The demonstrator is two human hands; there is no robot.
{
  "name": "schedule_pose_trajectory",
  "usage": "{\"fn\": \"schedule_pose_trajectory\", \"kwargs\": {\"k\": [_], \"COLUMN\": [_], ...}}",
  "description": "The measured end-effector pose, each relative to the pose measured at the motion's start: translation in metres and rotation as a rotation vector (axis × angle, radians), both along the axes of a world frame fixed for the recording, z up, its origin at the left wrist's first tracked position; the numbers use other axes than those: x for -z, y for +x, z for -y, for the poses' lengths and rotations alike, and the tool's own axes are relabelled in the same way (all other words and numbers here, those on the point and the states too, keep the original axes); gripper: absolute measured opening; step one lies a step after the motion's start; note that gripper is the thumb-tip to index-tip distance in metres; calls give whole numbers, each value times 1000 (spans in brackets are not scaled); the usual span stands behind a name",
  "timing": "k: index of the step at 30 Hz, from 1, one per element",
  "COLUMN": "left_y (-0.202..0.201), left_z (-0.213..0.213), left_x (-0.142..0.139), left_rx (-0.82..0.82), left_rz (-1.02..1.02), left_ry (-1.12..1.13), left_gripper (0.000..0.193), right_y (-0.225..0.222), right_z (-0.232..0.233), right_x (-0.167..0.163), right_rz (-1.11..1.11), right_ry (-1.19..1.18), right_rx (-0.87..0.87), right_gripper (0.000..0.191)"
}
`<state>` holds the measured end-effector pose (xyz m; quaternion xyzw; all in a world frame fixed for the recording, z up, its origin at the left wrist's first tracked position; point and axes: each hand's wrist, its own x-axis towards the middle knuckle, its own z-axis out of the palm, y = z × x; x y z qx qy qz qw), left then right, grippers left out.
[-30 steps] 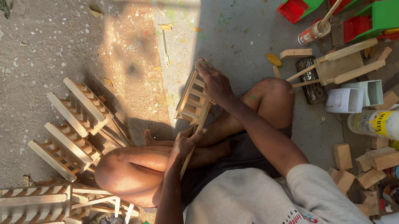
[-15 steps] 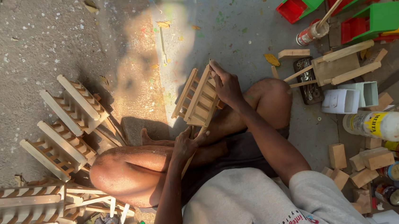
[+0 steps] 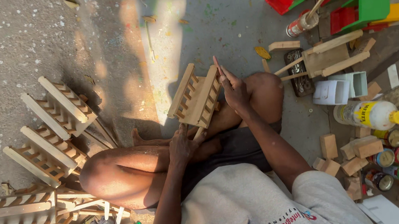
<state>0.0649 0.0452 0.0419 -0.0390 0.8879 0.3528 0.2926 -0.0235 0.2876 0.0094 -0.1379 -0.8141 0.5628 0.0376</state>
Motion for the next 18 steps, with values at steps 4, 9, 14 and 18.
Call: {"fn": "schedule_pose_trajectory", "kwargs": {"k": [4, 9, 14, 18], "left_y": [-1, 0, 3, 3], "left_z": [-6, -4, -2, -3], "left_x": [0, 9, 16, 17], "left_rx": [10, 30, 61, 36], "left_rz": [-59, -38, -51, -26], "left_ry": [-35, -65, -65, -61], "left_gripper": [99, 103, 111, 109], "right_y": [-8, -27, -38, -46], "right_z": [-15, -19, -22, -34], "right_x": [1, -4, 0, 4], "right_rz": [-31, -146, 93, 42], "right_ry": [-27, -403, -79, 16], "right_rx": [22, -121, 10, 65], "right_gripper": [39, 40, 39, 34]}}
